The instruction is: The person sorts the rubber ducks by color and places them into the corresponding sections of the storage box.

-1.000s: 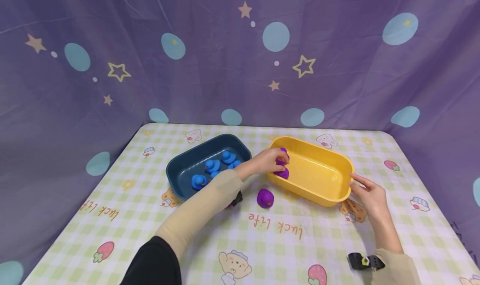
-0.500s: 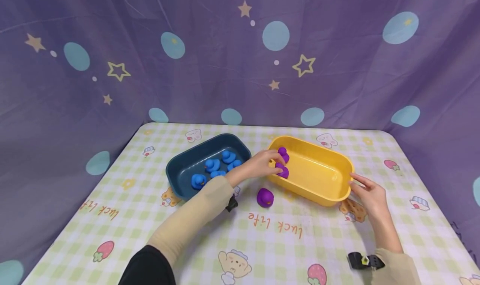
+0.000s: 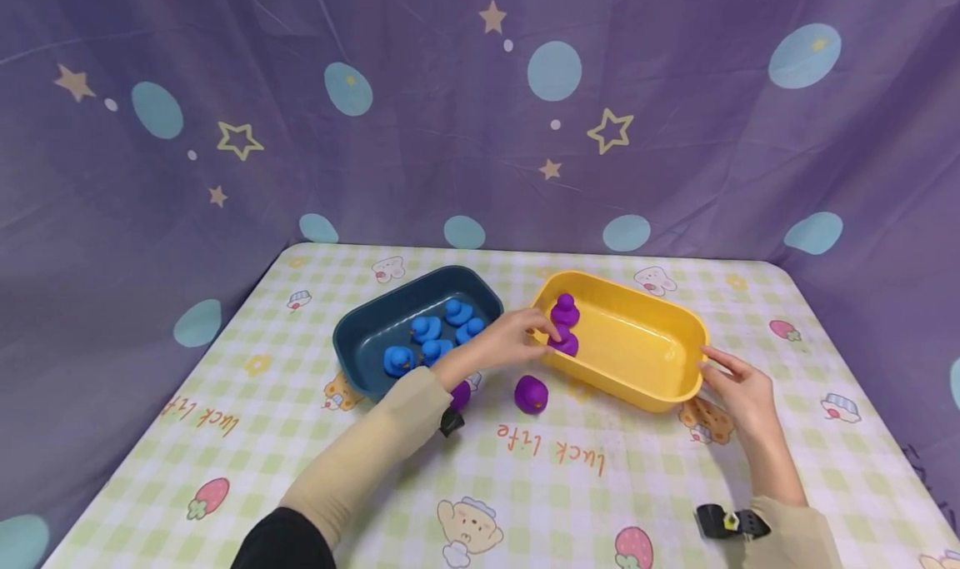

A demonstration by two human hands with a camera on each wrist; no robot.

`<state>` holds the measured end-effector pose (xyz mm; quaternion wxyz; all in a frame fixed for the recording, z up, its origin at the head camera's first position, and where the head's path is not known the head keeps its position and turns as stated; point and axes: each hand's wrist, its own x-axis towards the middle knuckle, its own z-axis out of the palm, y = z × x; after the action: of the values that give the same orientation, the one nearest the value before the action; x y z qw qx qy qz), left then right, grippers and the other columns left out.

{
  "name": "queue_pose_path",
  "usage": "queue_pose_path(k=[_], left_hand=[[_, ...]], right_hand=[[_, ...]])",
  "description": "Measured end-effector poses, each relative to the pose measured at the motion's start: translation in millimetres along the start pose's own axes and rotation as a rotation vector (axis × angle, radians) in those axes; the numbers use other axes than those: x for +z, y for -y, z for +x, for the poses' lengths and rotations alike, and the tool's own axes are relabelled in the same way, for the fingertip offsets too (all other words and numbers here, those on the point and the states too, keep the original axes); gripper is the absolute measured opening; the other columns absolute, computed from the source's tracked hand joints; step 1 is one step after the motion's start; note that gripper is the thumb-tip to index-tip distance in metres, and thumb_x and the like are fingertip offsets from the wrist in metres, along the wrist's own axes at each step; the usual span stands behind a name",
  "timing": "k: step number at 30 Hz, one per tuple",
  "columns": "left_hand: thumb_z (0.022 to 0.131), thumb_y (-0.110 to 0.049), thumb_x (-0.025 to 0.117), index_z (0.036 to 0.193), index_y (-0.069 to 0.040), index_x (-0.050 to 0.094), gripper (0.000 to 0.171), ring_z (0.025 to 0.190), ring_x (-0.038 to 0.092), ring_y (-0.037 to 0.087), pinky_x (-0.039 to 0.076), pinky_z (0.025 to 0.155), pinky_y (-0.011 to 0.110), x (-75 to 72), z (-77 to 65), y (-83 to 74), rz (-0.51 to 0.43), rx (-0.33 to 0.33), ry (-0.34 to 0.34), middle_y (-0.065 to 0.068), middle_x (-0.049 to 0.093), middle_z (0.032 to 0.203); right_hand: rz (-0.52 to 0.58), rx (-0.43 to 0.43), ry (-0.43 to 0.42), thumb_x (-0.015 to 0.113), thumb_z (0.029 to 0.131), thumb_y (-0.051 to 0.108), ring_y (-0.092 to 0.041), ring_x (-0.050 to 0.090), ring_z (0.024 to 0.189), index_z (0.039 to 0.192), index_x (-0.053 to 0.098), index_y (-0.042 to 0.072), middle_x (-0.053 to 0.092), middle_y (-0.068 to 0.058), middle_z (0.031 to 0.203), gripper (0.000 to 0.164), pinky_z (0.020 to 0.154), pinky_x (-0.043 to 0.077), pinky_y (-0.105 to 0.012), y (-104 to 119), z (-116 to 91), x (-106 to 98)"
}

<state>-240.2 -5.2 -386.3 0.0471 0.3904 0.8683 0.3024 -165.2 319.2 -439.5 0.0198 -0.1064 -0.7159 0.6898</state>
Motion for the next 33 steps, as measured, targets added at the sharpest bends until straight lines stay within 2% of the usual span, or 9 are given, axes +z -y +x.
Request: queue_pose_path(k=[6, 10, 13, 17, 22, 29, 33], left_hand=[[0.083, -0.021, 0.062, 0.098, -0.011, 0.064, 0.018, 0.094, 0.053, 0.012, 0.039, 0.083, 0.015, -0.5, -11.0, -1.2, 0.033, -0.024, 0.014, -0.002, 0.060, 0.099], [0.083, -0.023, 0.063, 0.100, -0.013, 0.064, 0.020, 0.093, 0.052, 0.011, 0.040, 0.081, 0.014, 0.1, -17.6, -3.9, 0.031, -0.037, 0.056, -0.002, 0.059, 0.100], [0.082, -0.023, 0.063, 0.101, -0.011, 0.063, 0.022, 0.092, 0.053, 0.012, 0.041, 0.079, 0.014, 1.2, -21.7, -4.5, 0.024, -0.042, 0.093, 0.000, 0.060, 0.101], [0.082, -0.022, 0.062, 0.103, -0.009, 0.063, 0.025, 0.095, 0.054, 0.012, 0.041, 0.082, 0.015, 2.3, -27.4, -1.9, 0.010, -0.058, 0.139, 0.001, 0.059, 0.102], [0.082, -0.023, 0.063, 0.106, -0.008, 0.062, 0.028, 0.099, 0.053, 0.013, 0.041, 0.084, 0.016, 3.7, -33.3, 2.3, -0.001, -0.059, 0.189, 0.001, 0.058, 0.105], [0.080, -0.022, 0.066, 0.108, -0.009, 0.061, 0.031, 0.099, 0.052, 0.013, 0.042, 0.085, 0.016, 9.2, -38.4, 7.8, 0.011, -0.066, 0.230, 0.002, 0.057, 0.106], [0.079, -0.023, 0.067, 0.109, -0.009, 0.061, 0.033, 0.097, 0.053, 0.013, 0.041, 0.082, 0.014, 12.7, -40.3, 9.8, 0.037, -0.053, 0.241, 0.001, 0.057, 0.106]], right_hand=[[0.024, -0.003, 0.008, 0.065, 0.080, 0.022, 0.011, 0.056, 0.078, 0.109, 0.063, 0.018, 0.051, 0.023, 0.091, 0.029, 0.068, 0.048, -0.011, 1, -1, 0], [0.059, 0.001, 0.016, 0.064, 0.081, 0.018, 0.010, 0.056, 0.077, 0.103, 0.065, 0.021, 0.051, 0.022, 0.091, 0.022, 0.067, 0.048, -0.011, 2, -5, 0], [0.059, 0.011, 0.012, 0.065, 0.080, 0.019, 0.010, 0.056, 0.078, 0.104, 0.065, 0.020, 0.050, 0.021, 0.093, 0.024, 0.067, 0.048, -0.011, -1, -4, 0], [-0.016, 0.023, -0.006, 0.066, 0.079, 0.025, 0.011, 0.055, 0.079, 0.111, 0.062, 0.020, 0.049, 0.021, 0.096, 0.033, 0.069, 0.048, -0.011, -8, 5, -4], [-0.120, 0.048, -0.043, 0.066, 0.078, 0.034, 0.013, 0.053, 0.081, 0.113, 0.059, 0.026, 0.047, 0.022, 0.099, 0.037, 0.070, 0.047, -0.010, -13, 11, -5], [0.025, 0.012, 0.001, 0.066, 0.079, 0.022, 0.011, 0.056, 0.077, 0.104, 0.064, 0.021, 0.050, 0.022, 0.091, 0.025, 0.067, 0.048, -0.011, 1, 0, 2], [0.033, 0.017, -0.001, 0.066, 0.079, 0.021, 0.011, 0.056, 0.077, 0.104, 0.065, 0.021, 0.050, 0.022, 0.090, 0.024, 0.067, 0.048, -0.010, 4, -3, 3]])
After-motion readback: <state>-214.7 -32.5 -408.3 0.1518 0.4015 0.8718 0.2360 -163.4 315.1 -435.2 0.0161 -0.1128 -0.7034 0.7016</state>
